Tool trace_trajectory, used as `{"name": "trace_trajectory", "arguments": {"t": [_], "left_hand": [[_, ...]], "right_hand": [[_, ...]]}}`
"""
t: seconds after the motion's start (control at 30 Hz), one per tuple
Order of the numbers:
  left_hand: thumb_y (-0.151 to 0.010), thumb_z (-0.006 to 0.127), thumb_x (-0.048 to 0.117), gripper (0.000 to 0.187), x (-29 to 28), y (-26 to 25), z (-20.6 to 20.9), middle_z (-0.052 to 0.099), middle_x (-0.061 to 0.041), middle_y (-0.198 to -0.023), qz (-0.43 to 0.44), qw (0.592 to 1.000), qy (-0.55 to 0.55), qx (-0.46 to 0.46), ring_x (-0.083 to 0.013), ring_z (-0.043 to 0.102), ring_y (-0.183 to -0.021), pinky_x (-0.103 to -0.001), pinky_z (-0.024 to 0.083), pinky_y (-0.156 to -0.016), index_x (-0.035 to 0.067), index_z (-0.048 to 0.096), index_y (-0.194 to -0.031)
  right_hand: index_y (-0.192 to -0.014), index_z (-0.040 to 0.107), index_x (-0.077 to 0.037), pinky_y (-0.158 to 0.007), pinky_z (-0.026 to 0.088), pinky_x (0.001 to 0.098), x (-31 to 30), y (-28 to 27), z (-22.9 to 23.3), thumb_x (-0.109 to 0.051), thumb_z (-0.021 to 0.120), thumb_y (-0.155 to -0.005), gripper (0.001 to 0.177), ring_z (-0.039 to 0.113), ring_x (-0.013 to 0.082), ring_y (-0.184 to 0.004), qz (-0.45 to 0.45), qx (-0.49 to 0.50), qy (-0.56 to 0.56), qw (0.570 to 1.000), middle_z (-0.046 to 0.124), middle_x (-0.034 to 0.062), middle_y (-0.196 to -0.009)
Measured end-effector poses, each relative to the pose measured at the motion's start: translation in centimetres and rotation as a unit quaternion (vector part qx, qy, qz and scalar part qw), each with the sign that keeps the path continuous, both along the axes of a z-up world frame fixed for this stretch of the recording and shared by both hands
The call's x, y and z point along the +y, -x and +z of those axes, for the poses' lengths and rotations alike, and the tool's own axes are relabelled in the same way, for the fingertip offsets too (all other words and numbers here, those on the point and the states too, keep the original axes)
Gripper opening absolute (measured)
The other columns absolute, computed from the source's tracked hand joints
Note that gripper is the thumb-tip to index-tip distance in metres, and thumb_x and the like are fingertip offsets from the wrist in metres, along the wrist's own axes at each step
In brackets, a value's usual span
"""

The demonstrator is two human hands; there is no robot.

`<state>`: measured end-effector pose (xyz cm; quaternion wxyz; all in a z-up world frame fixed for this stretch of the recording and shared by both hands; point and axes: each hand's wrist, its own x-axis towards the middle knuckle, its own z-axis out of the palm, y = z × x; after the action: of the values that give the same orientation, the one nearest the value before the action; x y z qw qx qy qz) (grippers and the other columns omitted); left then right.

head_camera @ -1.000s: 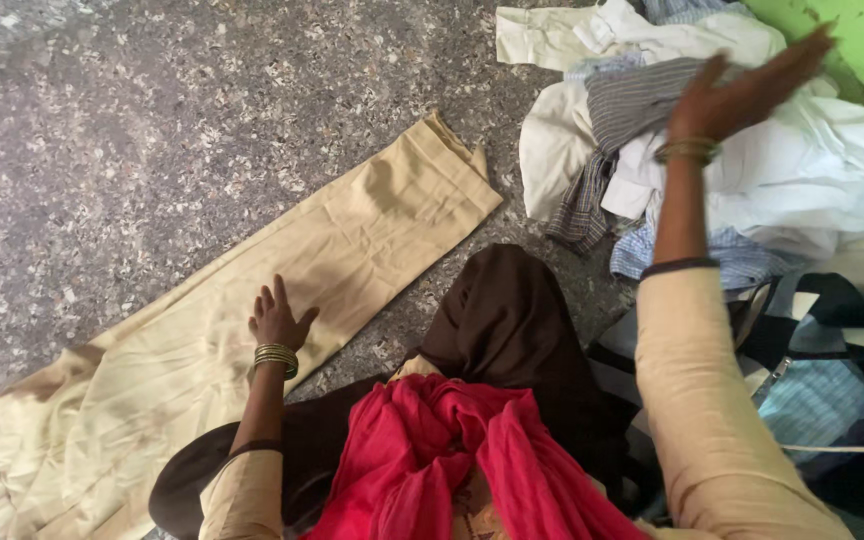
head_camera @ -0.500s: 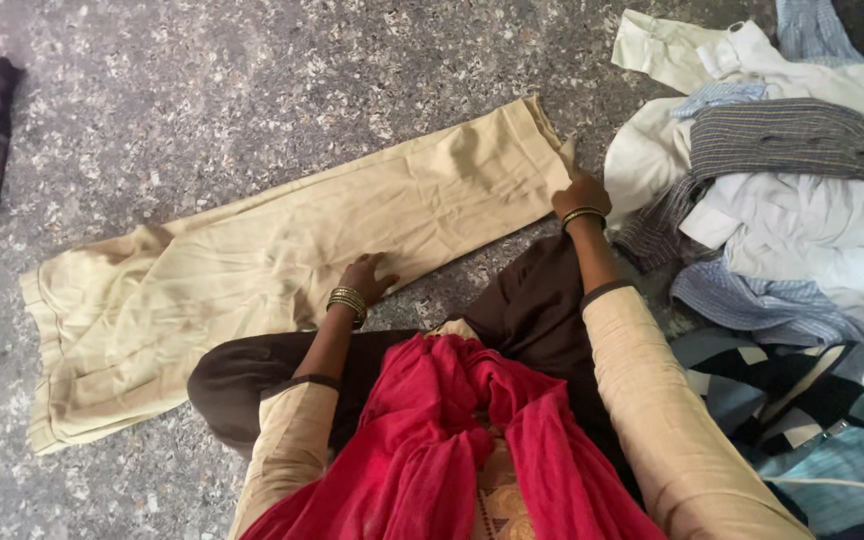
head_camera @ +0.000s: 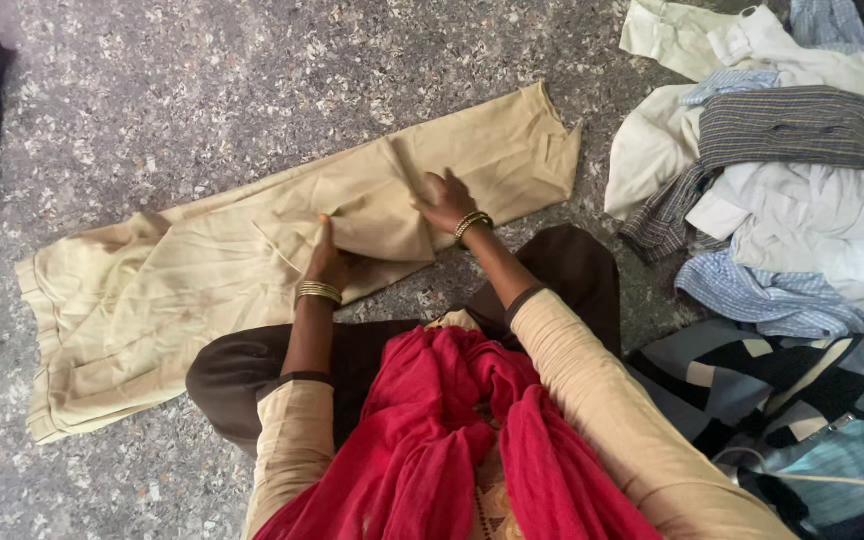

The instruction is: The person folds a blue shirt and places it in a bag, then buttons and folds a light green striped shirt and places it in the bag, followed by folding beige pants and placing them in the bag, and finally begins to arrange a striped shirt.

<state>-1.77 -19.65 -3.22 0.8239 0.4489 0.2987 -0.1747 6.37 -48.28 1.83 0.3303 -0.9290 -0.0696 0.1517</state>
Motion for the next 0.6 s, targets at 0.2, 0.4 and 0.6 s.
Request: {"name": "trace_trajectory", "arguments": {"t": [0.2,0.4,0.6], "left_hand": [[-0.086,0.062,0.066,0.099,4.5,-2.2,4.6,0.038,-0.024,-0.154,0.296,0.937,-0.147,-0.109,-0.0411,0.05,-0.136,-0.058,0.049,-0.11,0.008,0.023,-0.156],[-0.096,0.058,0.072,0.109,-1.7,-2.4,6.0,0.009,-0.028,-0.168,0.141,0.727,-0.666,-0.091,-0.0449,0.021,-0.154,-0.06,0.025,-0.122,0.006,0.001,-0.162],[-0.106,0.035,0.061,0.082,-12.1,-2.8,1.4,0.003,-0.019,-0.173,-0.229,0.528,-0.777,-0.255,-0.0394,0.0,-0.16,-0.057,0.001,-0.127,0.012,0.009,-0.167]], "right_hand": [[-0.165,0.012,-0.025,-0.119,0.013,0.0715,-13.8,-4.7,-5.7,-0.069,0.051,-0.09,0.095,0.001,0.0439,-0.158,-0.276,0.125,0.197,0.933,-0.002,0.0212,-0.172],[-0.164,0.018,-0.009,-0.123,0.016,0.0617,-14.8,-5.6,-4.7,-0.055,0.054,-0.1,0.086,0.012,0.0484,-0.154,-0.323,-0.114,0.193,0.92,0.012,0.027,-0.169],[-0.166,0.02,-0.005,-0.128,0.011,0.0563,-2.7,-4.0,-7.1,-0.058,0.039,-0.11,0.079,0.013,0.039,-0.162,0.117,-0.242,0.126,0.955,0.016,0.0211,-0.174]]}}
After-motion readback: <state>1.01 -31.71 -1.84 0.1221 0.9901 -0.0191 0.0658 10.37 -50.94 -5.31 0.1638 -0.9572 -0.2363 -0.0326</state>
